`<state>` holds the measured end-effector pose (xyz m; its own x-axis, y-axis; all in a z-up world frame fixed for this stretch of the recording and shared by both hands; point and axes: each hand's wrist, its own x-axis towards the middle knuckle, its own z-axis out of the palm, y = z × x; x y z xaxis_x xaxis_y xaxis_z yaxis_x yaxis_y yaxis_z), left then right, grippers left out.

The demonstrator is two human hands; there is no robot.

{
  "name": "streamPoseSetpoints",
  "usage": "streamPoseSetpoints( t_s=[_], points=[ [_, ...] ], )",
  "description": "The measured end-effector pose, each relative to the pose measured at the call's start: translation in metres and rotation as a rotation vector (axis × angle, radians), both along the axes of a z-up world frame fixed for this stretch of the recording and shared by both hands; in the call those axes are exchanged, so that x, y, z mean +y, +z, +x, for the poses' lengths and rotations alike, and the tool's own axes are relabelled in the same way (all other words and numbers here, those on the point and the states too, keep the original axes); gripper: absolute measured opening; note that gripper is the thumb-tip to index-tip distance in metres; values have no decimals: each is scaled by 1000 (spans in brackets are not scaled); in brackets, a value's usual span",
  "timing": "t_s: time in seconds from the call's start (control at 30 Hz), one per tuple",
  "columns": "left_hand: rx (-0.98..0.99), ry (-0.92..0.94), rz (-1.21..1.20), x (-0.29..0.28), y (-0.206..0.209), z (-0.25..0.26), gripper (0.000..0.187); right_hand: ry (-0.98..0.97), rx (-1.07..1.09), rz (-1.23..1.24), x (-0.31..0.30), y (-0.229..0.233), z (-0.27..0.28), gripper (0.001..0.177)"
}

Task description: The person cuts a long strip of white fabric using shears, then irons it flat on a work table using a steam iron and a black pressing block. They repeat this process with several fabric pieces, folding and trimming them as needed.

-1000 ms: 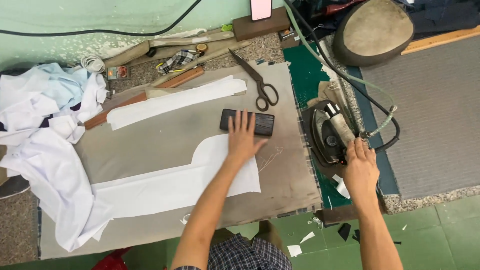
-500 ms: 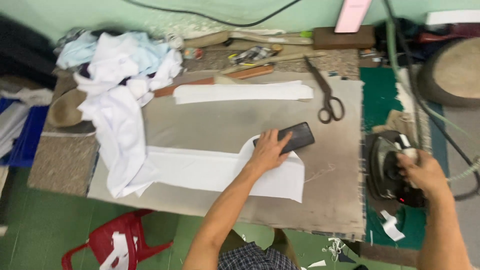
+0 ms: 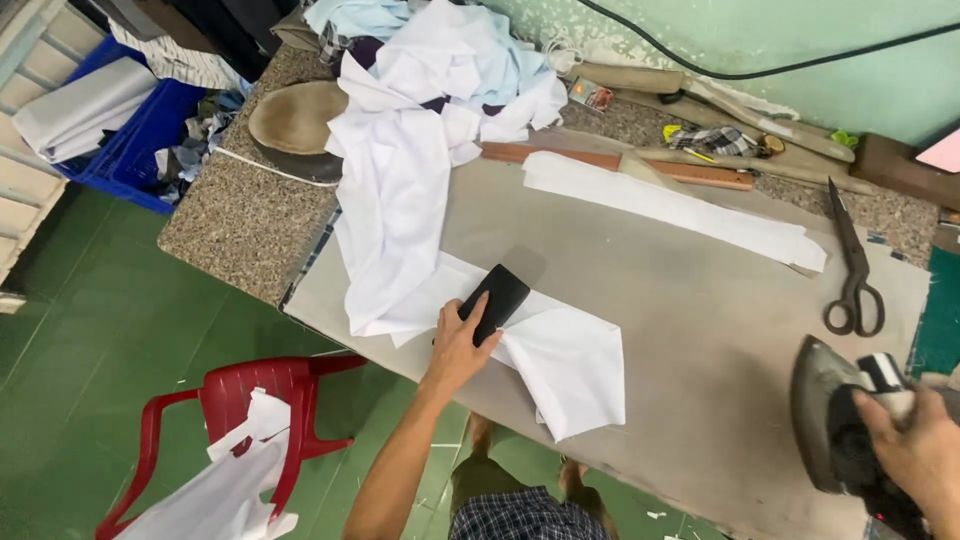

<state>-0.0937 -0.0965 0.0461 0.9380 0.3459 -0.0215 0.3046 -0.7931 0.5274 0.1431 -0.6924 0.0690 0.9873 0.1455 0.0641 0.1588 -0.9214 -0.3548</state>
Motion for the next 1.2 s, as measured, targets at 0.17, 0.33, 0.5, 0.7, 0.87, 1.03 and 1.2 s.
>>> streamPoseSetpoints(
  t_s=[0.17,0.33,0.5,0.7,0.87,1.03,1.2],
  points=[
    [9,-54,157,38,-13,0,70,-86,571,-248,247,139,-39,66],
    [34,-94,326,39,-37,-3,79,-17,549,-220,312,84,-12,56],
    [37,-163,361,43,-24,-4,104,-160,615,-217,297,77,-16,60],
    [-65,-181,278,37,-27,1,64,-273,566,-177,201,69,-43,62],
    [-65,-117,217,25,-35,39,66,-333,501,-139,118,48,-25,55],
    [211,-118,182,4,-5,108,72,-406,534,-81,94,65,1,56],
    [384,-184,294,-7,10,176,94,-417,440,-33,69,46,33,60]
  ],
)
